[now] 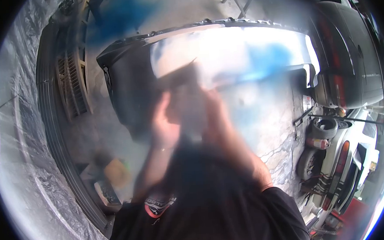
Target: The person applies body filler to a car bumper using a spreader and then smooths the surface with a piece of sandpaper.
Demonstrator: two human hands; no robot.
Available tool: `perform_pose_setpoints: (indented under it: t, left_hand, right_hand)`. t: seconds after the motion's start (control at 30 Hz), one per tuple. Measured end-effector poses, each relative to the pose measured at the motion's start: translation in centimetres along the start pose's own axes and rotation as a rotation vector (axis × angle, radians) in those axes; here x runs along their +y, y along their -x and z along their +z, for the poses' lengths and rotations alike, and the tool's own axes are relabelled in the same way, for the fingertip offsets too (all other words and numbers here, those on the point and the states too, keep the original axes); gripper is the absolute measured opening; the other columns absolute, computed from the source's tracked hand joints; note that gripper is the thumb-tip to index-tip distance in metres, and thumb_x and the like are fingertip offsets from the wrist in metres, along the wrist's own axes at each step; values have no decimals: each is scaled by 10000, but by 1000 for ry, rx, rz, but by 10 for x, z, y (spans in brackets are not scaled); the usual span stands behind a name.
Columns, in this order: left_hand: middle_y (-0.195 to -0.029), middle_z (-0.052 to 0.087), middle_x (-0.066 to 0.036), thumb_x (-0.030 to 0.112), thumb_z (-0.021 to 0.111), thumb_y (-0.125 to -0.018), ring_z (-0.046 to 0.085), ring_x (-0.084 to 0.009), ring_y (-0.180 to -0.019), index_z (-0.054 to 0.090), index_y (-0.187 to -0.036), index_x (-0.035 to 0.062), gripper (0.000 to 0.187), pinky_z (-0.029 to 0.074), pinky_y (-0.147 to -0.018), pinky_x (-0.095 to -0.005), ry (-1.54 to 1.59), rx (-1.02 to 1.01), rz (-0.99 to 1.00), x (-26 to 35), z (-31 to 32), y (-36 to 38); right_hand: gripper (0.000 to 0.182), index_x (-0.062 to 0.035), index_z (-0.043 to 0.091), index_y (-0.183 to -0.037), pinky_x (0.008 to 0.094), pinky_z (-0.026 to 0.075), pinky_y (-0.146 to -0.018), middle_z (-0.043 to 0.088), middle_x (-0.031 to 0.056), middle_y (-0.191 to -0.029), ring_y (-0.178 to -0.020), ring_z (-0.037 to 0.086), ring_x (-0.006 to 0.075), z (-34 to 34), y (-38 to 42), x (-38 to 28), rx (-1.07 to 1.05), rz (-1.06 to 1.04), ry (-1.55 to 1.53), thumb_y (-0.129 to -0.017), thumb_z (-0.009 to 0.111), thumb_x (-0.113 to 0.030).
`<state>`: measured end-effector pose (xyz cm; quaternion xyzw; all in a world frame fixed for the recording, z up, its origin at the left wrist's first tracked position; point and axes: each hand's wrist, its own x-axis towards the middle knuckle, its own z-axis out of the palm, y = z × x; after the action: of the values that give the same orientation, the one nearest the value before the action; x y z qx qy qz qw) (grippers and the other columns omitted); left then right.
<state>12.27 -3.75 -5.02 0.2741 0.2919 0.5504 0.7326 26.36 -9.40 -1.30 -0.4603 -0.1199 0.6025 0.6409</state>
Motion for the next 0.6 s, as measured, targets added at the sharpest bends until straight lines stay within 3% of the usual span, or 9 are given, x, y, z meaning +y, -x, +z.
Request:
perform_pose_setpoints:
  t: [0.03,0.1,0.13,0.17,0.23,0.27,0.33,0.43,0.6]
  left_hand:
    - [-1084,738,-107,33,684,-1025,683,-234,-994,759,-1206,-15,202,540,-853,-349,-379,-94,195,-9,6,0]
    - [-915,672,-52,137,689,-1059,556,-153,-816,768,-1123,8,165,438,-716,-323,-216,-205,-67,30,37,-3]
    - [-828,596,-4,228,682,-1079,460,-109,-753,768,-1042,40,210,367,-667,-321,-182,-172,-120,24,33,-4]
    - [-899,640,-2,255,685,-1077,535,-113,-829,759,-1030,42,230,440,-727,-317,-230,-159,-32,5,9,-13]
    - [-1011,698,-13,256,689,-1069,608,-126,-953,773,-1080,32,240,501,-851,-316,69,117,-88,-6,-9,-48]
    - [-1069,715,-23,258,691,-1063,626,-135,-1013,779,-1112,30,250,503,-919,-319,3,177,-4,0,-15,-68]
    - [-1141,738,-34,261,707,-1044,649,-148,-1073,787,-1164,28,275,505,-989,-322,93,235,0,11,-35,-111]
    - [-1152,741,-34,264,735,-1020,652,-151,-1070,789,-1177,24,292,513,-973,-325,117,289,-7,-6,-60,-151]
    - [-1161,736,-37,263,752,-998,642,-154,-1079,787,-1184,15,312,497,-987,-311,-61,296,40,-5,-63,-139]
  right_hand:
    - [399,-22,679,-1320,349,587,-931,724,73,-1199,-1076,701,165,-8,2,-9,24,-25,-79,-1171,550,-368]
    - [423,6,656,-1404,362,580,-993,717,115,-1273,-1161,693,207,-84,-33,-20,-18,-209,-81,-1161,540,-321]
    - [440,9,631,-1454,385,567,-1036,709,132,-1318,-1214,677,229,-131,-57,-41,86,-378,601,-1158,527,-300]
    - [463,13,606,-1504,408,554,-1078,701,149,-1363,-1266,661,252,-157,-80,-59,188,-544,1279,-1156,514,-278]
    - [433,-57,618,-1539,443,519,-1130,691,186,-1406,-1307,647,314,-120,-96,-96,100,-554,684,-1139,495,-167]
    - [433,-57,618,-1539,443,519,-1130,691,186,-1406,-1307,647,314,-114,-109,-106,90,-549,690,-1139,495,-167]
    - [460,-162,636,-1541,449,557,-1070,666,152,-1474,-1291,670,362,-103,-138,-123,9,-863,1730,-1115,488,-77]
    - [512,-256,676,-1508,491,543,-1090,657,140,-1493,-1311,650,396,-81,-153,-126,-56,-995,2042,-1064,519,-53]
    - [494,-222,739,-1415,505,545,-1084,702,117,-1424,-1285,662,385,-115,-181,-92,-13,-1078,2036,-1013,543,-12]
